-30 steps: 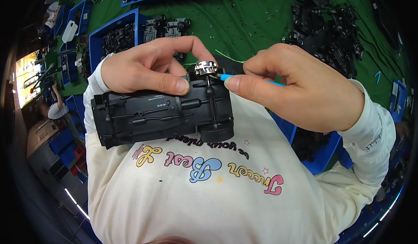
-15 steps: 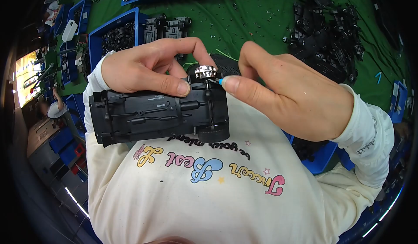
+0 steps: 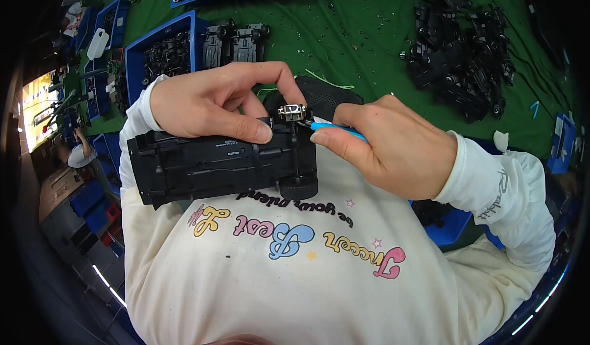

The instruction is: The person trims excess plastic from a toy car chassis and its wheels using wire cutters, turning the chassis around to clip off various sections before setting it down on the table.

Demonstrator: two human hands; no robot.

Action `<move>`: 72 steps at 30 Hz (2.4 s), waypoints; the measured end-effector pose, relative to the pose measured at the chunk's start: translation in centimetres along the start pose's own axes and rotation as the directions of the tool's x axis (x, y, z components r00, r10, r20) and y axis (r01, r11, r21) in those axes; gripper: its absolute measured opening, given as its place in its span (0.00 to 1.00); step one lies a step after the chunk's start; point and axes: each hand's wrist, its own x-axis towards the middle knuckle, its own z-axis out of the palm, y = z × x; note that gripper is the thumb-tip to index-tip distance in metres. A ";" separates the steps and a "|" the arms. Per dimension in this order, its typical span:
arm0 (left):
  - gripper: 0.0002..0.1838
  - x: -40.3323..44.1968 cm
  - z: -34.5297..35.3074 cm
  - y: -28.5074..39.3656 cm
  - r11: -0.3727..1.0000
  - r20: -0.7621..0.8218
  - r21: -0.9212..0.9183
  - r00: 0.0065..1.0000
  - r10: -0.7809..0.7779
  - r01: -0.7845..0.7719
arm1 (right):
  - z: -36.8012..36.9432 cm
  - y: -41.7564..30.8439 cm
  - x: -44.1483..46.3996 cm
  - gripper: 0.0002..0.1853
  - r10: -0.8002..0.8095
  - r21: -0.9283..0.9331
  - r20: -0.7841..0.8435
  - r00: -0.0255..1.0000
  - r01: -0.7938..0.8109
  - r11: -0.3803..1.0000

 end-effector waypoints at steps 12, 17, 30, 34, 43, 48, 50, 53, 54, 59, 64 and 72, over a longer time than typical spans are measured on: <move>0.23 0.2 0.2 0.5 0.998 -0.021 0.050 0.999 -0.024 0.025 | 1.9 0.6 -0.6 0.22 -0.036 -0.058 -0.158 0.987 0.027 0.998; 0.22 0.3 0.2 0.7 0.999 0.003 0.006 0.999 -0.039 0.039 | 2.2 0.9 -0.8 0.22 -0.055 -0.049 -0.180 0.982 0.047 0.998; 0.25 2.5 1.8 -5.2 0.759 -0.042 -0.569 0.933 0.357 -0.316 | 2.1 2.1 -0.3 0.19 -0.089 0.521 0.001 0.996 0.075 0.850; 0.20 2.5 2.8 -5.9 0.776 -0.123 -0.434 0.883 0.452 -0.458 | 2.4 2.1 -0.8 0.18 -0.020 0.571 0.059 0.998 -0.017 0.821; 0.20 2.2 4.2 -7.3 0.728 -0.146 -0.597 0.939 0.313 -0.336 | 1.4 1.7 -0.4 0.22 -0.189 0.307 0.108 0.976 0.149 0.940; 0.21 2.0 4.3 -7.5 0.694 -0.176 -0.642 0.944 0.280 -0.326 | 1.6 1.6 -0.6 0.21 -0.245 0.279 0.032 0.969 0.227 0.933; 0.21 2.0 4.2 -7.6 0.699 -0.174 -0.632 0.940 0.292 -0.334 | 1.2 1.2 -0.6 0.21 -0.218 0.307 0.040 0.975 0.196 0.931; 0.21 1.9 4.2 -7.4 0.706 -0.176 -0.622 0.939 0.294 -0.338 | 0.2 0.4 -0.5 0.22 -0.071 0.345 0.197 0.978 -0.001 0.939; 0.21 2.0 4.2 -7.5 0.707 -0.175 -0.623 0.940 0.293 -0.336 | 0.2 0.4 -0.5 0.23 -0.066 0.320 0.198 0.978 0.000 0.947; 0.20 2.1 4.3 -7.6 0.695 -0.183 -0.631 0.937 0.299 -0.345 | -0.1 0.2 -0.3 0.24 -0.079 0.243 0.204 0.976 0.028 0.970; 0.20 2.0 4.3 -7.2 0.735 -0.191 -0.586 0.940 0.283 -0.340 | 0.0 0.0 -0.3 0.25 -0.074 0.247 0.180 0.981 0.027 0.969; 0.18 2.1 4.3 -7.2 0.728 -0.174 -0.608 0.948 0.268 -0.317 | -0.5 -0.4 0.0 0.26 0.008 0.257 0.249 0.969 -0.074 0.964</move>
